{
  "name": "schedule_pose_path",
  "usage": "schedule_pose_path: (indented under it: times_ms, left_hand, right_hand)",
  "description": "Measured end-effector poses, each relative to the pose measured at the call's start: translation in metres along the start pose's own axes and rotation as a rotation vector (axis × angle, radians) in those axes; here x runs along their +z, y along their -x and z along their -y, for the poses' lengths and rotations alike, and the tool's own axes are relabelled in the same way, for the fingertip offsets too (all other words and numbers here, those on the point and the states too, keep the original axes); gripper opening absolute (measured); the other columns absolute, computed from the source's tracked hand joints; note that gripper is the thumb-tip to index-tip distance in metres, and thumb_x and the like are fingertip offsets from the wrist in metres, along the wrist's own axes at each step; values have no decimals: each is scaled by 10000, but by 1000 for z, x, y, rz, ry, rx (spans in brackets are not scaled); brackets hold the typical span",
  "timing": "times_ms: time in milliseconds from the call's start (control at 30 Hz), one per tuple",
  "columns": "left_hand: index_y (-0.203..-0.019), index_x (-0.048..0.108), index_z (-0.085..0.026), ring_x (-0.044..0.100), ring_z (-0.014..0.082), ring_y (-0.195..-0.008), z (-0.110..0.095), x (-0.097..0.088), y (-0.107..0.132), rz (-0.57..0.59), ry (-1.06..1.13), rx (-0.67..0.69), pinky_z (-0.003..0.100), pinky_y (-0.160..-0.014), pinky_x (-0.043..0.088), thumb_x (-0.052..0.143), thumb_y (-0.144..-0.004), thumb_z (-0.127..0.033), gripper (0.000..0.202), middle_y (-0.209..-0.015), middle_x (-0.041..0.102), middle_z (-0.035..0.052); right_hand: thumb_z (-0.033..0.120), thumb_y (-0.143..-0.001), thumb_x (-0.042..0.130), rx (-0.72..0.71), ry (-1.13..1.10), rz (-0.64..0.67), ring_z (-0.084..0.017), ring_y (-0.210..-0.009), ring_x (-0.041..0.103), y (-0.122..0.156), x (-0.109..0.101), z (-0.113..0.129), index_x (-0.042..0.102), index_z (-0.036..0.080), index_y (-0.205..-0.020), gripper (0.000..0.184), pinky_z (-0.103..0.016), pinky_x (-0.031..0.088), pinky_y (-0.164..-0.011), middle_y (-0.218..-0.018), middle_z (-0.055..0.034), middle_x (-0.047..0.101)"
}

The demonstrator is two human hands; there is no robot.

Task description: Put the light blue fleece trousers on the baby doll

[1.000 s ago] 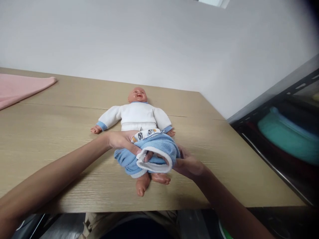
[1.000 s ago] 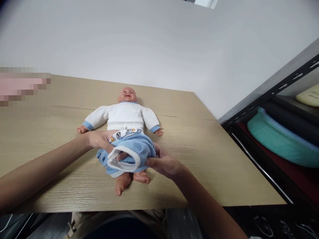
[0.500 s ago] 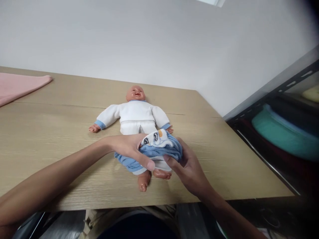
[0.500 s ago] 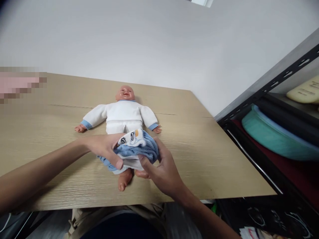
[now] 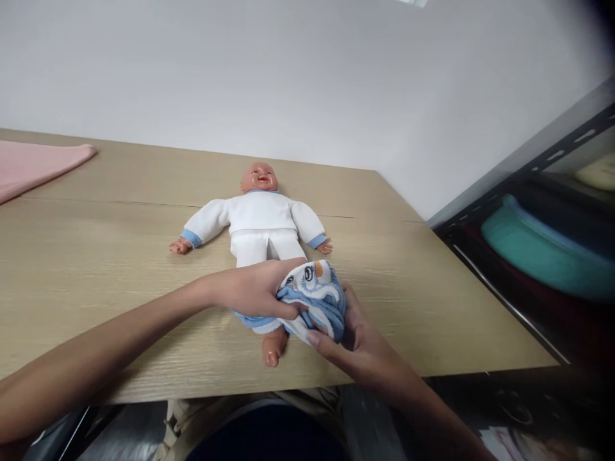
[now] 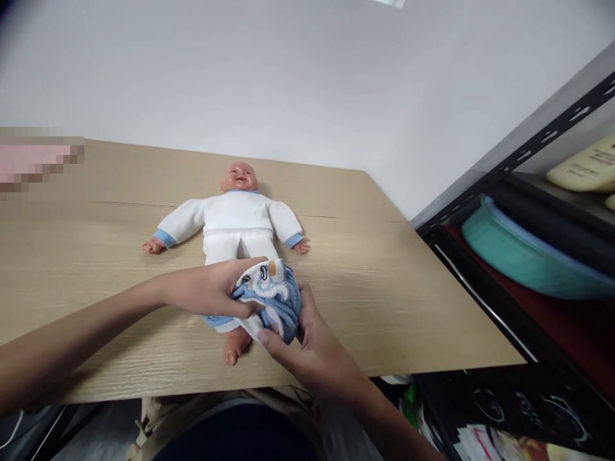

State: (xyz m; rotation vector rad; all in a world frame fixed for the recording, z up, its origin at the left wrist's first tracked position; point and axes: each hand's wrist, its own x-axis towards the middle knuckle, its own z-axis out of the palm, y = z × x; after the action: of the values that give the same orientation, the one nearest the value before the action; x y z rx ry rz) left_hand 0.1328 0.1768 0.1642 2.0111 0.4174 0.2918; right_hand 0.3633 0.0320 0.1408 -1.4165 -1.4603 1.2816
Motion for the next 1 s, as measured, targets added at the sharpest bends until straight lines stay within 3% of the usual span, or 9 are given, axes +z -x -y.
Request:
schedule_pose_path:
  times_ms: [100, 200, 400, 533, 633, 733, 867, 1000]
  left_hand:
    - [-1178, 618, -238, 741, 302, -1076, 2, 8, 0, -59, -231, -26, 399, -897, 561, 825, -892, -297, 358, -1172, 761, 71]
    - [-1141, 594, -230, 729, 291, -963, 0, 16, -1, -66, -384, -144, 385, -811, 513, 750, -964, -333, 257, -1040, 731, 56]
    - [-1089, 535, -238, 748, 290, -951, 4, 27, -1, -43, -482, -200, 386, -803, 484, 663, -1026, -281, 149, -1024, 750, 59]
    - [-1217, 548, -228, 780, 338, -1007, 10, 30, -2, -35, -553, -212, 408, -803, 496, 715, -955, -214, 311, -1088, 794, 103]
    - [-1294, 552, -216, 784, 366, -1071, 10, 31, -3, -23, -575, -216, 423, -823, 506, 728, -918, -184, 417, -1171, 807, 138]
    - [-1295, 546, -217, 782, 352, -1076, 8, 32, -2, -13, -594, -235, 411, -815, 504, 726, -916, -177, 421, -1170, 806, 125]
    - [-1270, 505, -236, 778, 322, -1026, 7, 32, -1, 1, -590, -244, 388, -790, 501, 767, -897, -198, 457, -1121, 794, 91]
    - [-1229, 473, -227, 769, 339, -995, 9, 30, -1, -14, -491, -248, 413, -801, 518, 798, -854, -219, 497, -1123, 780, 124]
  right_hand:
    - [449, -1041, 741, -41, 65, -247, -251, -1062, 771, 2, 15, -10, 568, 265, -1433, 467, -353, 651, -939, -1193, -51, 762]
    - [395, -988, 720, -87, 166, -437, -258, -989, 763, -1, 26, -17, 623, 258, -1311, 365, -348, 634, -870, -1113, -40, 771]
    - [373, -967, 674, -110, 325, -555, -294, -893, 767, 11, 53, -26, 644, 257, -1288, 342, -387, 614, -793, -1056, -65, 808]
    - [343, -978, 666, -186, 491, -665, -315, -850, 746, 23, 75, -43, 636, 269, -1311, 342, -413, 595, -757, -1007, -68, 789]
    - [278, -987, 657, -314, 635, -768, -331, -913, 704, 26, 76, -55, 649, 275, -1209, 222, -447, 595, -809, -967, -67, 726]
    - [224, -998, 622, -372, 694, -814, -357, -1053, 684, 22, 70, -63, 650, 267, -1206, 215, -534, 590, -933, -1103, -100, 721]
    - [170, -988, 594, -354, 568, -788, -366, -1329, 678, 13, 68, -66, 653, 260, -1282, 313, -571, 593, -1078, -1437, -160, 669]
    - [176, -986, 562, -316, 403, -797, -337, -1289, 729, 11, 74, -69, 654, 255, -1333, 368, -506, 629, -1052, -1382, -148, 735]
